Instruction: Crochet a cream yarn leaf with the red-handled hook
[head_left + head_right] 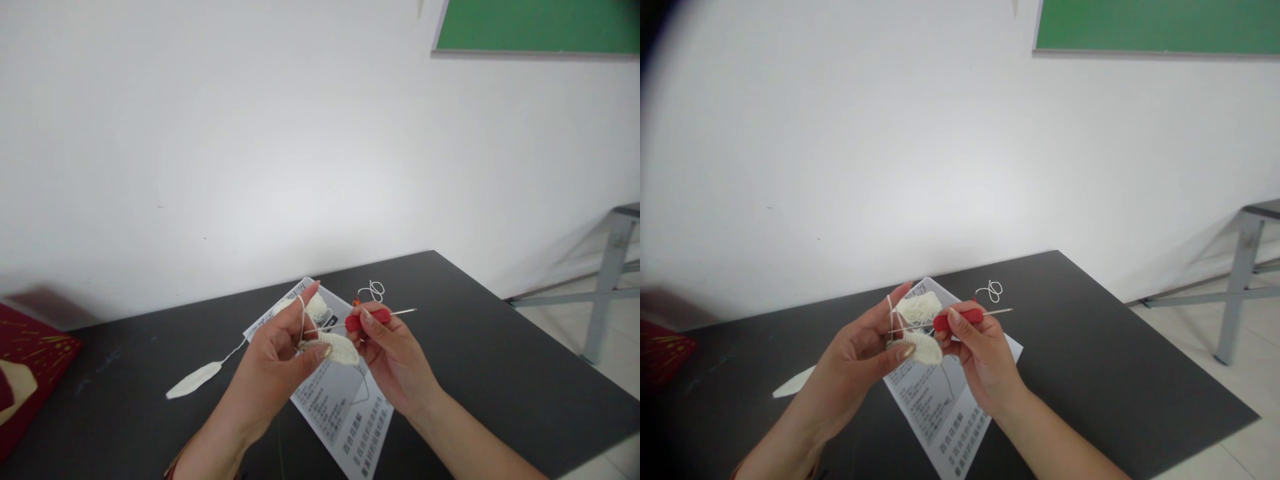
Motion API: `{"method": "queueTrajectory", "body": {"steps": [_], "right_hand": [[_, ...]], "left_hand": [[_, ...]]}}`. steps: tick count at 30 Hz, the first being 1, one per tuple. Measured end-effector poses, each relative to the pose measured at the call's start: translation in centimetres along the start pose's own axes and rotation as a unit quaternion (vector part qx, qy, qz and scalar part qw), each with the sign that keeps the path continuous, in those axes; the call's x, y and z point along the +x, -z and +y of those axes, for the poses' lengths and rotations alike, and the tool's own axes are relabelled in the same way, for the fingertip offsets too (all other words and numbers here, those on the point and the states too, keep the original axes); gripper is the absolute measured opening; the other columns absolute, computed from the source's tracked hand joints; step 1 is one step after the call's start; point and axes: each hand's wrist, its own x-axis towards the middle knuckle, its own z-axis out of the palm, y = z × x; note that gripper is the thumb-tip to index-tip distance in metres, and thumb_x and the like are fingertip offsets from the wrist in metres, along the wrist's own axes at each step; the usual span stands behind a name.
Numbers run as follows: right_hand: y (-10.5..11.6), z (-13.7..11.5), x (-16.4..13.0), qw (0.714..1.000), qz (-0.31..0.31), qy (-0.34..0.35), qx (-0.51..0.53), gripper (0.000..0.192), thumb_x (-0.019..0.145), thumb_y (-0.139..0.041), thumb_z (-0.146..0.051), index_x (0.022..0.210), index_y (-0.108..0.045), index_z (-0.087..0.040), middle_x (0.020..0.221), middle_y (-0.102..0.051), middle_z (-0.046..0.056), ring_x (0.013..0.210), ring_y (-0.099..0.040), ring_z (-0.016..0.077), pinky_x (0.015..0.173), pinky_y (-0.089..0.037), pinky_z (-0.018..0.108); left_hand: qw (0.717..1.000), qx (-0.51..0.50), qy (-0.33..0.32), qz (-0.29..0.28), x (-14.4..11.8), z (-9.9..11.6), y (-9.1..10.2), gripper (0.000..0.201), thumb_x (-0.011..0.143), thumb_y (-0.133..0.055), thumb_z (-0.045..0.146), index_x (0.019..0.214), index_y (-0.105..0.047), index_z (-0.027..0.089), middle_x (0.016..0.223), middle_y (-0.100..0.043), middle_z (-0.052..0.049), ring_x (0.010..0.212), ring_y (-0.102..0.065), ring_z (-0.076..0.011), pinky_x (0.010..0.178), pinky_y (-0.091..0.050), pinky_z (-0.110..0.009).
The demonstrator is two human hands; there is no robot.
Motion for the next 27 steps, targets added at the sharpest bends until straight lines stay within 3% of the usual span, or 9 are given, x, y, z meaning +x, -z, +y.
{"method": "queueTrajectory", "body": {"steps": [8,15,27], "right_hand": [[-0.3,0.1,-0.4,0.999,0.021,0.034,-0.036,0.014,0.073,-0.077,-0.03,0.078,-0.071,-0.019,0.066,-0.07,0.0,0.055,-0.06,0.0093,0.052,-0.048,0.019],[-0.2,0.5,-0.3,0.995,-0.003,0.047,-0.087,0.019,0.063,-0.084,-0.02,0.079,-0.074,-0.02,0.071,-0.07,-0.001,0.057,-0.062,0.0112,0.051,-0.055,0.022],[-0.1,0.2,-0.6,0.991,0.005,0.101,-0.089,0.015,0.061,-0.084,-0.015,0.07,-0.075,-0.021,0.068,-0.073,0.0,0.059,-0.065,0.0121,0.056,-0.052,0.023]], "left_hand": [[0.998,-0.045,0.018,0.037,-0.2,0.1,-0.6,0.07,0.072,-0.075,0.018,0.135,-0.05,0.033,0.07,-0.053,0.004,0.066,-0.051,-0.0115,0.082,-0.044,-0.032],[0.995,-0.061,0.016,0.08,-0.1,-0.1,-1.1,0.075,0.067,-0.079,0.019,0.136,-0.051,0.029,0.073,-0.06,0.002,0.071,-0.057,-0.0146,0.078,-0.046,-0.032],[0.993,-0.1,0.052,0.037,-0.4,0.1,-0.9,0.071,0.073,-0.074,0.013,0.137,-0.048,0.026,0.078,-0.067,-0.001,0.074,-0.061,-0.0142,0.075,-0.045,-0.027]]}}
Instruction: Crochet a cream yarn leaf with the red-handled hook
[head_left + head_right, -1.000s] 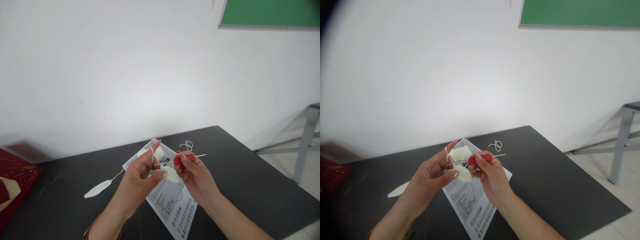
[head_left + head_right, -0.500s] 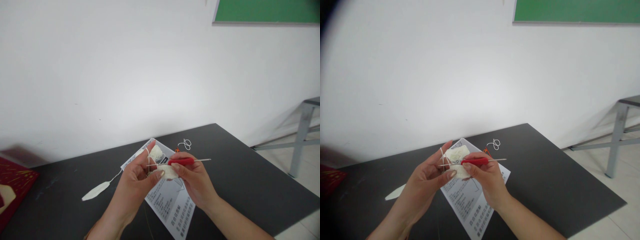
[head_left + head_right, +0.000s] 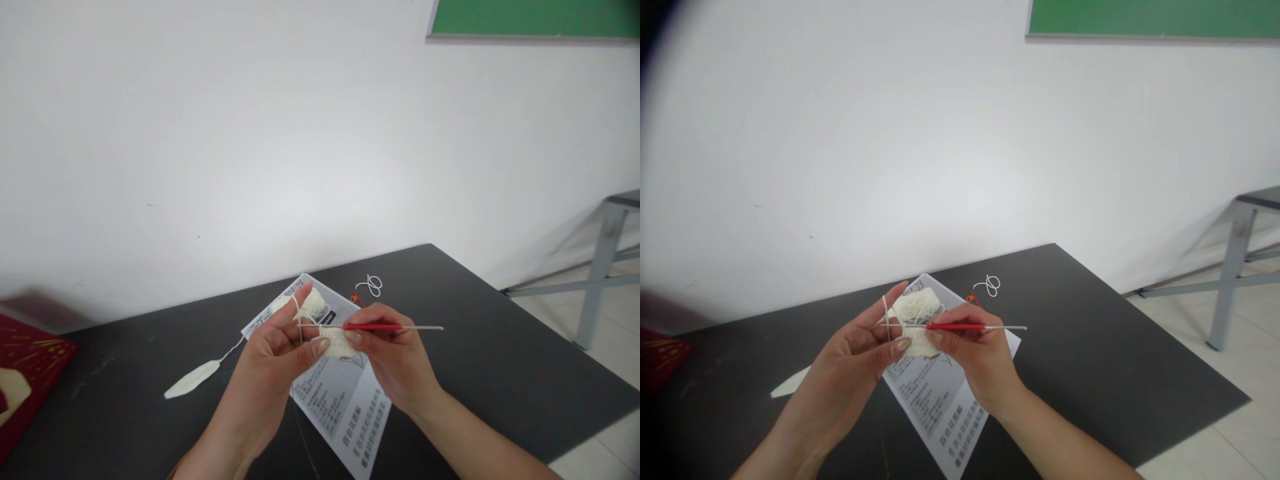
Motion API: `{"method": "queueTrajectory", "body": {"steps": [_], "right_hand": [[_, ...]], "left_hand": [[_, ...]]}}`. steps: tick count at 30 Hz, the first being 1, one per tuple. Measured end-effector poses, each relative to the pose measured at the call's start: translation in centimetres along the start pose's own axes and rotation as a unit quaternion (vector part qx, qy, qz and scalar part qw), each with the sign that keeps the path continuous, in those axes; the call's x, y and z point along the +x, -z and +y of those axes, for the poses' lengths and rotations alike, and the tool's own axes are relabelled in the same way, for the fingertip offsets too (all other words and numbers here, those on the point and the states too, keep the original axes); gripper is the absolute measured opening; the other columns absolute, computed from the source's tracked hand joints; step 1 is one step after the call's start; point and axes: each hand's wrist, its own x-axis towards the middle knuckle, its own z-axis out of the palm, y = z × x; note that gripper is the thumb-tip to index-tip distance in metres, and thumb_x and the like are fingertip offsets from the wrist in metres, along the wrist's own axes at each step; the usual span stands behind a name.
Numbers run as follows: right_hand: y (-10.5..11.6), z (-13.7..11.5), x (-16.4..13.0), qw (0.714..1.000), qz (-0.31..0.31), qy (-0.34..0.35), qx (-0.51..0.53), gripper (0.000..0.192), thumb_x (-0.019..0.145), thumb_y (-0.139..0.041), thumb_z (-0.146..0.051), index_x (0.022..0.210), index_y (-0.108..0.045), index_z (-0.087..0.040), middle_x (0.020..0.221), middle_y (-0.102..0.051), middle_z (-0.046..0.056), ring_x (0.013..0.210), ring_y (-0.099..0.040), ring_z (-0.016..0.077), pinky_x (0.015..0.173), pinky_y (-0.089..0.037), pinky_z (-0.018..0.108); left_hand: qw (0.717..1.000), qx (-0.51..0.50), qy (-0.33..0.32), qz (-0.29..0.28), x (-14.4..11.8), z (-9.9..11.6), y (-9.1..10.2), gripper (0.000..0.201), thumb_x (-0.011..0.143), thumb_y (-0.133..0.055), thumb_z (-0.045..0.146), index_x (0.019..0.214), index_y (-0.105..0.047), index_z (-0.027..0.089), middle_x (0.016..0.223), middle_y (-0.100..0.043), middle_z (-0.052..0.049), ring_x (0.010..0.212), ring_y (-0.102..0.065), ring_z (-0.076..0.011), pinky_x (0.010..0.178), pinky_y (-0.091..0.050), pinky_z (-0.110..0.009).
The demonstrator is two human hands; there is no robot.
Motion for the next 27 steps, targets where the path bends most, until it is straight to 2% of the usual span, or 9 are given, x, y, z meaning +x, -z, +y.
{"method": "queueTrajectory", "body": {"steps": [9,16,22,27], "right_hand": [[0.2,0.2,-0.1,1.0,-0.009,0.019,0.004,0.016,0.06,-0.085,-0.015,0.07,-0.075,-0.023,0.069,-0.074,-0.002,0.061,-0.065,0.0091,0.057,-0.051,0.017],[0.4,0.3,0.0,0.999,-0.027,0.032,-0.001,0.016,0.062,-0.084,-0.015,0.071,-0.075,-0.024,0.072,-0.074,-0.002,0.065,-0.066,0.0089,0.059,-0.052,0.016],[0.7,0.4,0.0,0.997,-0.053,0.05,-0.015,0.017,0.064,-0.082,-0.013,0.074,-0.076,-0.025,0.075,-0.075,-0.003,0.068,-0.066,0.0082,0.063,-0.052,0.015],[0.9,0.6,0.0,0.996,-0.058,0.066,-0.031,0.017,0.066,-0.082,-0.013,0.076,-0.076,-0.025,0.076,-0.075,-0.003,0.07,-0.067,0.0088,0.065,-0.053,0.016]], "left_hand": [[1.0,0.003,-0.007,0.021,-0.5,0.1,-0.3,0.069,0.072,-0.076,0.015,0.135,-0.051,0.029,0.078,-0.063,0.001,0.075,-0.059,-0.0133,0.075,-0.043,-0.027],[1.0,0.006,0.018,0.02,-0.4,0.9,-0.1,0.072,0.068,-0.079,0.012,0.133,-0.053,0.024,0.073,-0.07,-0.001,0.071,-0.063,-0.0135,0.07,-0.044,-0.025],[0.998,0.039,0.037,0.015,0.0,1.6,0.7,0.071,0.062,-0.082,0.01,0.129,-0.057,0.018,0.073,-0.076,-0.006,0.064,-0.065,-0.0132,0.067,-0.046,-0.024],[0.996,0.079,0.038,0.03,-0.2,1.9,0.6,0.076,0.064,-0.081,0.011,0.134,-0.053,0.02,0.071,-0.075,-0.004,0.068,-0.066,-0.0156,0.069,-0.047,-0.026]]}}
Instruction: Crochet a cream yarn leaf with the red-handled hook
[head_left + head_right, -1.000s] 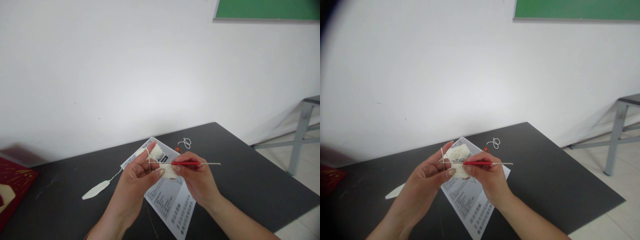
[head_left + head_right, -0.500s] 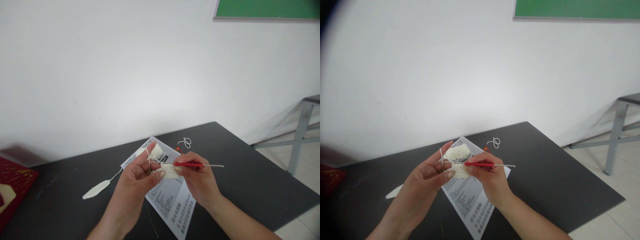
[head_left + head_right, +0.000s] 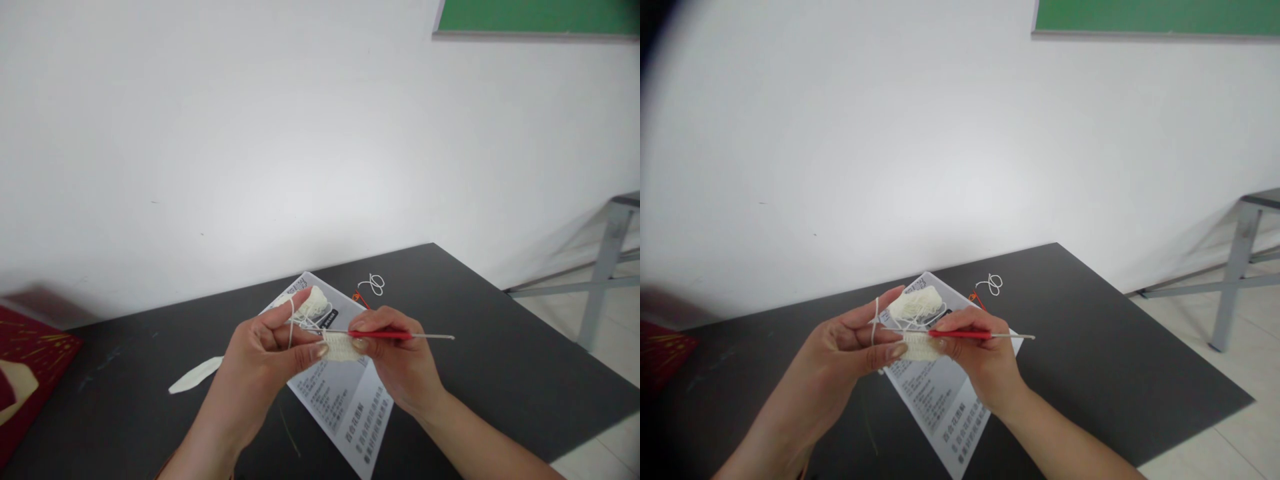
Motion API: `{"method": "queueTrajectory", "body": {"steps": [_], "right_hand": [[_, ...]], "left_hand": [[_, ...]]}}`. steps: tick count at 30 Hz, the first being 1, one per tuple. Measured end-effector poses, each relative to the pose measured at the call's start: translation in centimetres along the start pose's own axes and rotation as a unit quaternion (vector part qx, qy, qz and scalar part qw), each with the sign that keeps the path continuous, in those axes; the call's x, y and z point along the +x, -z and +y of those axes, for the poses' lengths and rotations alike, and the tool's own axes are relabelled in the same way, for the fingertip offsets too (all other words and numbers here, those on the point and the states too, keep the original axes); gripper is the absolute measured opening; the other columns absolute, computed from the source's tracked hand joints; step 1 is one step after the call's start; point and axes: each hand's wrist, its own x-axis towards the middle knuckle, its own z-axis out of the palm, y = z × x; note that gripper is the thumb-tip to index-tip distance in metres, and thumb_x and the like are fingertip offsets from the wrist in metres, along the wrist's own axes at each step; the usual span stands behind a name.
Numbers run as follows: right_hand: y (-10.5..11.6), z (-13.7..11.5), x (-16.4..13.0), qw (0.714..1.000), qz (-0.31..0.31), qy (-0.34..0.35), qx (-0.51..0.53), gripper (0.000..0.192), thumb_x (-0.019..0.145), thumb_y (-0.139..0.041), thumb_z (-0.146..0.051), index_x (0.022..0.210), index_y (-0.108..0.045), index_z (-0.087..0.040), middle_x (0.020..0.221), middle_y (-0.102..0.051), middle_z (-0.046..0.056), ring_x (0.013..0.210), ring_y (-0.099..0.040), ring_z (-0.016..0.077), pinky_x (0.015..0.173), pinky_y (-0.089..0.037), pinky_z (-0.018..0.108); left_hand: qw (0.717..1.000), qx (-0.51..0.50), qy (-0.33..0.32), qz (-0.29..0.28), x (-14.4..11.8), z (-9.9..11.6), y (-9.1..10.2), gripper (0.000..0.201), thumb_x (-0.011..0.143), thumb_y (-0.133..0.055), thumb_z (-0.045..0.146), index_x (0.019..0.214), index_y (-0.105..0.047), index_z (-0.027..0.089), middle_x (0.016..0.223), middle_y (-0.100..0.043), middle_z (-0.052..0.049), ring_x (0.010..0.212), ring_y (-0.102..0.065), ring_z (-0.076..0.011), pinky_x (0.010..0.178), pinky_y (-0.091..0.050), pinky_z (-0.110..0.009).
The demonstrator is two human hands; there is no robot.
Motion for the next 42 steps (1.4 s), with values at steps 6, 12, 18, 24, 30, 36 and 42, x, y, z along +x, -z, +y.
{"method": "queueTrajectory", "body": {"steps": [6,12,18,24,30,36,42], "right_hand": [[0.2,0.2,0.0,1.0,-0.006,0.019,-0.017,0.018,0.066,-0.082,-0.013,0.077,-0.076,-0.025,0.076,-0.074,-0.003,0.073,-0.066,0.0096,0.067,-0.053,0.017],[0.3,0.1,-0.1,1.0,-0.008,0.006,-0.01,0.017,0.068,-0.081,-0.014,0.078,-0.075,-0.026,0.078,-0.075,-0.003,0.071,-0.067,0.0087,0.066,-0.052,0.016],[0.0,0.0,-0.1,1.0,-0.008,0.001,-0.007,0.017,0.068,-0.081,-0.013,0.077,-0.075,-0.026,0.077,-0.075,-0.003,0.071,-0.067,0.0088,0.065,-0.053,0.016],[-0.1,-0.1,-0.2,1.0,-0.004,-0.013,0.0,0.018,0.066,-0.082,-0.012,0.076,-0.075,-0.026,0.076,-0.075,-0.002,0.069,-0.067,0.0093,0.064,-0.053,0.017],[-0.3,-0.3,-0.3,1.0,0.017,-0.023,0.002,0.016,0.063,-0.084,-0.015,0.072,-0.075,-0.025,0.073,-0.074,-0.001,0.067,-0.066,0.0116,0.061,-0.053,0.02],[-0.3,-0.3,-0.2,0.999,0.024,-0.026,0.011,0.015,0.061,-0.085,-0.017,0.071,-0.075,-0.025,0.072,-0.074,-0.001,0.064,-0.066,0.0119,0.058,-0.053,0.021],[-0.3,-0.3,-0.2,1.0,0.022,-0.017,0.005,0.015,0.062,-0.085,-0.018,0.071,-0.075,-0.025,0.072,-0.074,0.0,0.065,-0.066,0.0127,0.059,-0.053,0.022]], "left_hand": [[0.998,-0.012,-0.045,-0.031,-0.5,-0.5,-0.4,0.073,0.072,-0.076,0.017,0.138,-0.047,0.028,0.081,-0.071,-0.002,0.072,-0.064,-0.0144,0.069,-0.046,-0.026],[0.998,-0.023,-0.023,-0.054,-0.2,-0.8,-0.2,0.068,0.074,-0.074,0.016,0.136,-0.05,0.03,0.081,-0.066,-0.001,0.077,-0.06,-0.0141,0.076,-0.044,-0.028],[0.999,-0.03,-0.028,-0.019,-0.3,-0.9,-0.7,0.067,0.071,-0.077,0.017,0.133,-0.053,0.029,0.078,-0.065,-0.001,0.076,-0.06,-0.0145,0.072,-0.043,-0.026],[0.999,-0.041,-0.028,-0.002,-0.3,-0.9,-0.8,0.073,0.067,-0.079,0.015,0.135,-0.052,0.024,0.069,-0.062,0.0,0.074,-0.062,-0.0169,0.068,-0.044,-0.026],[0.998,-0.046,-0.034,0.015,-0.7,-0.6,-1.3,0.079,0.066,-0.079,0.015,0.138,-0.047,0.022,0.07,-0.065,0.0,0.071,-0.061,-0.0162,0.068,-0.045,-0.027],[0.999,-0.041,-0.029,0.015,-0.9,-0.8,-1.2,0.077,0.068,-0.078,0.016,0.138,-0.047,0.024,0.075,-0.065,0.0,0.074,-0.061,-0.016,0.072,-0.045,-0.028],[0.999,-0.039,-0.028,0.012,-1.1,-0.7,-1.2,0.077,0.07,-0.077,0.015,0.14,-0.045,0.024,0.076,-0.065,-0.001,0.075,-0.061,-0.0157,0.072,-0.046,-0.027]]}}
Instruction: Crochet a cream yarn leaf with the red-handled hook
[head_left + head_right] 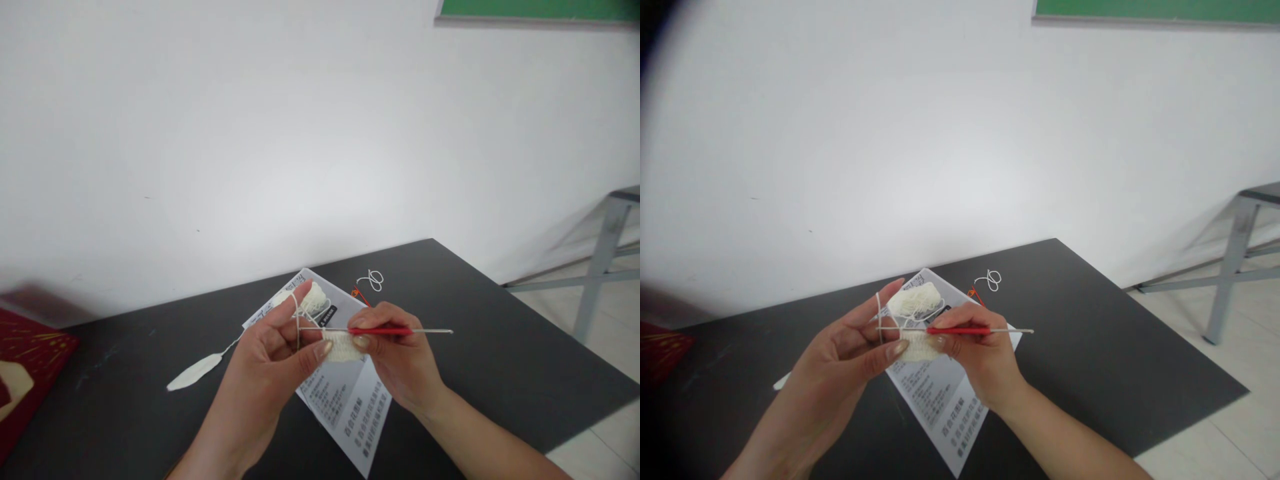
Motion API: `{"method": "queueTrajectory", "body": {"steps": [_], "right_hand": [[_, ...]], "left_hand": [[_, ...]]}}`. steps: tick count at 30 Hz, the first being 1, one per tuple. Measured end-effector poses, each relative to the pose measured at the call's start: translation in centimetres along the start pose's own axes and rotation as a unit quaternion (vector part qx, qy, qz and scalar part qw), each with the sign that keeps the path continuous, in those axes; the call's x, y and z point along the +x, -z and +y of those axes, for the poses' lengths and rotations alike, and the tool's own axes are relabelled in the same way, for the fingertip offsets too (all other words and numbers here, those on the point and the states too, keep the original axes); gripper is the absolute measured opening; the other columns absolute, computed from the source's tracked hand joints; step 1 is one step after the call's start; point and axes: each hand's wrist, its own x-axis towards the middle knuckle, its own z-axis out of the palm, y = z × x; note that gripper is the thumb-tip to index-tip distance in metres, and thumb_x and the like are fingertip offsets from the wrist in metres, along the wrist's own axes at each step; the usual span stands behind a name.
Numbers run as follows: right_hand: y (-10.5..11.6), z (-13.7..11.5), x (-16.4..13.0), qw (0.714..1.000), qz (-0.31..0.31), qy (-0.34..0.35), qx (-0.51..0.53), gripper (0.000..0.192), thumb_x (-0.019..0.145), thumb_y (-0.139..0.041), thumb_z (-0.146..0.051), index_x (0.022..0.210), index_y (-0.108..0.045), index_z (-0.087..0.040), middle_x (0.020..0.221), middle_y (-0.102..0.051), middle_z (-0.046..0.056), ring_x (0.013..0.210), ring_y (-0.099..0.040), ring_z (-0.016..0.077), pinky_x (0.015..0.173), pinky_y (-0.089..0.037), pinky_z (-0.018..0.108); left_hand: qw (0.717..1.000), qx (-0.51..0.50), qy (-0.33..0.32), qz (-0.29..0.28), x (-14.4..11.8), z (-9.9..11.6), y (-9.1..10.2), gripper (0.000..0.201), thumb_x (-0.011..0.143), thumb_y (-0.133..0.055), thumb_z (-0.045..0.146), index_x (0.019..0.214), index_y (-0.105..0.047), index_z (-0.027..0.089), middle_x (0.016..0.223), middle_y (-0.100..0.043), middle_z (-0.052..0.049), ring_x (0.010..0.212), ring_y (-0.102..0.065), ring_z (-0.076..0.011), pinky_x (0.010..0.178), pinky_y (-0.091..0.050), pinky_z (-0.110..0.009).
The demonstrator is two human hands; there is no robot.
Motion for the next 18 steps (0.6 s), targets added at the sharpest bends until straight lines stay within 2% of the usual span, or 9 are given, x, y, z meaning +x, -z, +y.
{"method": "queueTrajectory", "body": {"steps": [4,13,18], "right_hand": [[-0.11,-0.1,0.01,1.0,0.004,0.003,-0.001,0.015,0.061,-0.085,-0.02,0.07,-0.075,-0.025,0.071,-0.074,0.0,0.063,-0.065,0.0121,0.057,-0.052,0.022],[-0.2,-0.15,-0.02,1.0,0.008,0.002,0.002,0.016,0.06,-0.086,-0.019,0.07,-0.075,-0.025,0.071,-0.073,-0.001,0.064,-0.065,0.0122,0.057,-0.053,0.022],[-0.23,-0.18,0.1,1.0,0.01,0.001,0.005,0.015,0.059,-0.086,-0.02,0.069,-0.076,-0.025,0.07,-0.073,-0.001,0.063,-0.065,0.0119,0.057,-0.053,0.021]], "left_hand": [[1.0,-0.004,0.0,-0.01,-0.05,0.11,-0.01,0.078,0.072,-0.076,0.016,0.141,-0.042,0.024,0.078,-0.068,-0.002,0.078,-0.063,-0.0162,0.073,-0.046,-0.027],[1.0,0.0,-0.002,-0.012,0.09,0.13,0.28,0.076,0.07,-0.078,0.018,0.138,-0.047,0.025,0.078,-0.069,-0.002,0.075,-0.064,-0.016,0.07,-0.046,-0.025],[1.0,0.007,0.012,-0.023,-0.03,0.74,0.48,0.075,0.069,-0.078,0.017,0.138,-0.048,0.023,0.084,-0.074,-0.006,0.076,-0.066,-0.0173,0.071,-0.048,-0.026]]}}
